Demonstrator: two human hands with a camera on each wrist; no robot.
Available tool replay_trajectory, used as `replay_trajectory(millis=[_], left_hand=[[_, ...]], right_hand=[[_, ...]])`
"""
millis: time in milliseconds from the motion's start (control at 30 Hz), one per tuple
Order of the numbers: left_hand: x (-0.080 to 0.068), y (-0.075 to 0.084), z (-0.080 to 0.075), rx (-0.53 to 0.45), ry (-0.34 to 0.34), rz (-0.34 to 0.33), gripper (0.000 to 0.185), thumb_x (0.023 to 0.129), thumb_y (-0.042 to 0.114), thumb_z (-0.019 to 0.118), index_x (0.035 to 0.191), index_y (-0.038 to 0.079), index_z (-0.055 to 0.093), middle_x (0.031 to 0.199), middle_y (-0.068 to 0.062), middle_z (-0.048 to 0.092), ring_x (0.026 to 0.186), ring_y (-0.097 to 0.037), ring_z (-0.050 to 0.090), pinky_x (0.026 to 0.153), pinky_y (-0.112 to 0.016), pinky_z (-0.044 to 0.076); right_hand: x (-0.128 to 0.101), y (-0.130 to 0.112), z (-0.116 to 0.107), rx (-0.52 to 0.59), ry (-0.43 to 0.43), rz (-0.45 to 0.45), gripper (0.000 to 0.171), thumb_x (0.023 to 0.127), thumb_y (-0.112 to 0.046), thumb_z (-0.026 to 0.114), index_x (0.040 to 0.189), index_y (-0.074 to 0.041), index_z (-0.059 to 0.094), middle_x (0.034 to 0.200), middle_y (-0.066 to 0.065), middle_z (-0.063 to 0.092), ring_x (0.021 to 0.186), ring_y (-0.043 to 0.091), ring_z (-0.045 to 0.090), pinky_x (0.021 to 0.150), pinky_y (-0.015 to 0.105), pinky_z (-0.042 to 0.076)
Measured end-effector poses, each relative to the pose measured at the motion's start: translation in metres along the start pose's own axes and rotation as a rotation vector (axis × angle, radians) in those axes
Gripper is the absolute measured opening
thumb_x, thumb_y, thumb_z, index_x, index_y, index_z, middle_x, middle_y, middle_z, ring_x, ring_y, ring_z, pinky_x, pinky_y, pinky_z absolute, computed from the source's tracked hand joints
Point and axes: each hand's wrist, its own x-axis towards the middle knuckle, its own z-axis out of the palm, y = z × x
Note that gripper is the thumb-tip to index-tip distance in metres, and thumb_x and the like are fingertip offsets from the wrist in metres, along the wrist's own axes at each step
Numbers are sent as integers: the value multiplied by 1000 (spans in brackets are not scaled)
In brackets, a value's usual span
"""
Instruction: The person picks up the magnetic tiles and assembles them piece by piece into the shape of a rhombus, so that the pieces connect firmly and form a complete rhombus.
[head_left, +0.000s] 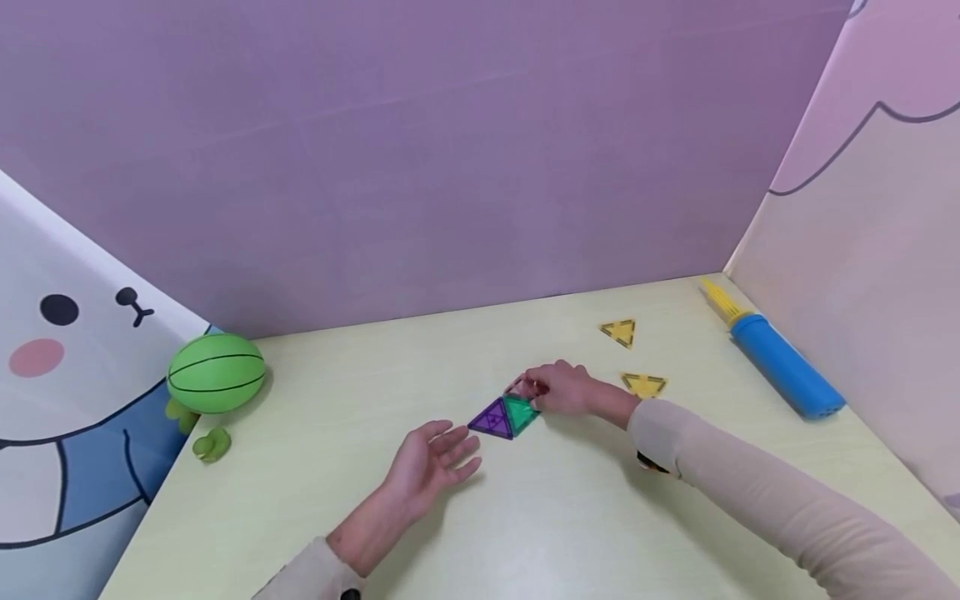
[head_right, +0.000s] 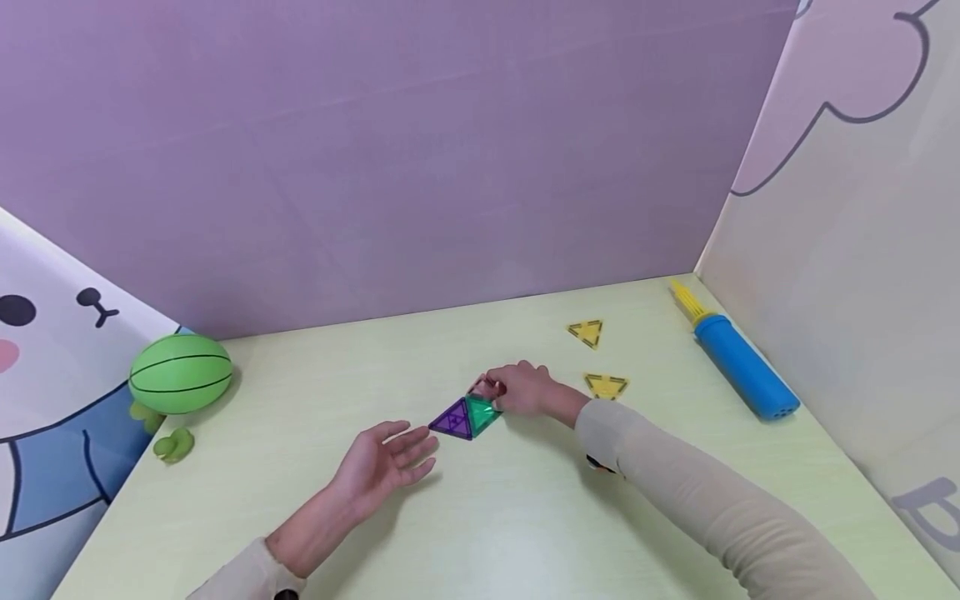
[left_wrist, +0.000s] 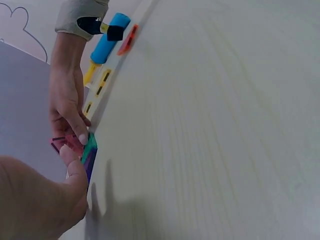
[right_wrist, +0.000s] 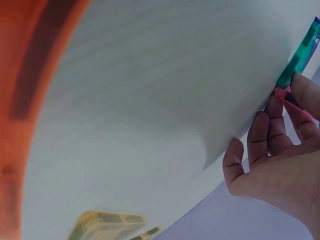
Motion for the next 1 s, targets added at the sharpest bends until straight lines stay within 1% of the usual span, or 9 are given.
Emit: replay_trajectory(millis=[133,300,400,567,633,733,800,900,1000], left_hand=[[1,0,-3,59,-7,1,21,94,23,39,107,6,37,138,-24,31,128,-39,37,95,-46,45],[3,0,-6,61,-16,2,21,94,24,38,108,7,37,141,-24,29,131,-40,33,96,-46,43],[4,-1,-8,51,-21,9,25,94,24,39,112,6,35,141,-24,28,131,-39,32,100,-46,40],[4,-2,-9,36,-43,40,47,95,23,36,132,-2,19,142,-27,24,134,-39,27,107,-47,32],[5,-2,-9,27,-52,54,53,96,22,34,136,-4,12,143,-29,22,135,-39,25,108,-46,29],[7,-3,-6,10,-65,67,52,96,20,33,136,-6,12,142,-30,24,134,-39,27,109,-44,29],[10,-4,-4,19,-74,69,49,96,20,34,133,-6,17,139,-29,28,130,-38,33,109,-42,30],[11,-7,0,68,-68,73,41,95,19,38,127,-4,26,132,-26,39,124,-34,43,105,-40,36],[9,-7,2,116,-34,86,36,95,18,39,124,-1,29,129,-22,41,121,-34,45,101,-40,40]], right_hand=[[-1,-1,-2,-5,-2,-6,16,84,-28,63,99,-25,58,81,-6,54,82,17,44,72,36,29],[-2,-3,-3,-3,-8,0,22,84,-29,63,105,-26,59,84,-6,55,84,17,44,72,35,30],[-2,-2,-2,-5,-8,0,24,84,-29,63,107,-24,59,85,-6,56,84,17,44,72,35,30],[-2,0,0,-8,2,-8,19,84,-29,63,102,-24,59,80,-6,54,81,17,43,69,34,28],[-2,2,1,-9,11,-15,16,84,-27,63,99,-25,59,78,-6,53,79,17,43,69,34,28],[-2,2,1,-14,16,-18,15,83,-26,63,97,-24,58,77,-7,53,80,17,43,70,34,28],[-2,1,1,-10,17,-17,18,84,-26,63,101,-24,59,79,-7,54,81,17,44,71,35,29],[-3,-1,1,-7,14,-11,23,84,-27,63,107,-25,59,81,-6,55,82,17,43,72,36,30],[-3,-2,-1,-10,17,-13,24,84,-28,63,108,-25,59,81,-6,55,82,17,43,73,37,31]])
